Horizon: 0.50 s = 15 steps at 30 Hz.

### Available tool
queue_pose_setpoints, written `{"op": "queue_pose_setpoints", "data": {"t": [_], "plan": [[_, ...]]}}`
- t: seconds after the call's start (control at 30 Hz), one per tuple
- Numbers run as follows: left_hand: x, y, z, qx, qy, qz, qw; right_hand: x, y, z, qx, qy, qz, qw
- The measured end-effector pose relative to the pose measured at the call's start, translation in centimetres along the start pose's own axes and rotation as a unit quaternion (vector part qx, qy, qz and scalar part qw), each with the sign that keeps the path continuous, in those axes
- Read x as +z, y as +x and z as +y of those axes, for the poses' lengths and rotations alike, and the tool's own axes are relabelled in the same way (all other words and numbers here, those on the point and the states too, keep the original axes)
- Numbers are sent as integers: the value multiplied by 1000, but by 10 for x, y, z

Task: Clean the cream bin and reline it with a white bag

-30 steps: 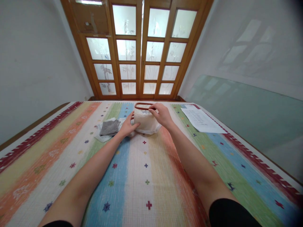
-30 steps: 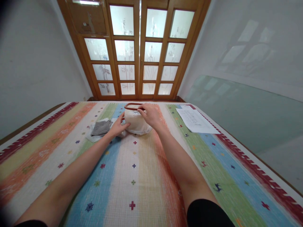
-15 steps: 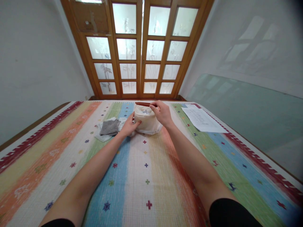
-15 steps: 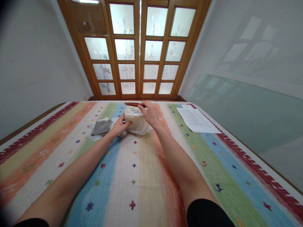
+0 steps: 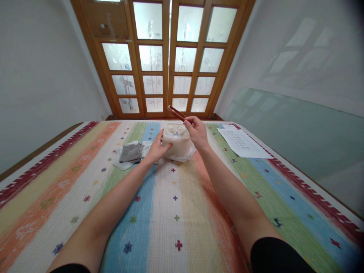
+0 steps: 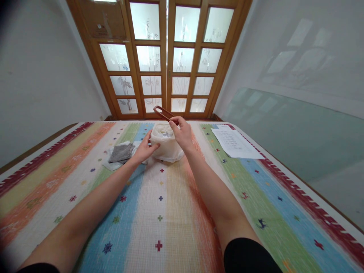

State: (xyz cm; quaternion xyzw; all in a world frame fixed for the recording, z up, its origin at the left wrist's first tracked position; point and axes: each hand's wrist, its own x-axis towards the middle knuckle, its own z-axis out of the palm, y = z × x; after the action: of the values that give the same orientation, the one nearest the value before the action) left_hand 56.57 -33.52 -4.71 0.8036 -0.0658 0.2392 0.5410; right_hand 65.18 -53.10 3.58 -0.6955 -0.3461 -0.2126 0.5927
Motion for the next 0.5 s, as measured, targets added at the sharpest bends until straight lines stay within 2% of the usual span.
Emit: {"op": "queue_pose_setpoints", "data": {"t": [0.07,0.13,0.2,0.3,0.37,0.43,0.5], "plan": [[-6,2,5,-5,17,-18,1000,-1,-2,-6,-9,-3,-9,1000],[-20,5,11,-31,35,-50,998,0,-6,-16,-16,8,-27,999],[-41,10,17,-76,62,-70,993,4,-10,-26,-18,19,-41,999],[-81,14,22,-116,162,-43,979,14,-19,-39,-22,36,-60,997],[-105,13,18,-139,289,-40,946,24,-26,-45,-20,54,-84,995],[-124,8,9,-189,397,-61,896,36,-36,-48,-14,77,-117,990],[-135,1,-5,-235,445,-89,860,49,-49,-50,-12,106,-152,983]]}}
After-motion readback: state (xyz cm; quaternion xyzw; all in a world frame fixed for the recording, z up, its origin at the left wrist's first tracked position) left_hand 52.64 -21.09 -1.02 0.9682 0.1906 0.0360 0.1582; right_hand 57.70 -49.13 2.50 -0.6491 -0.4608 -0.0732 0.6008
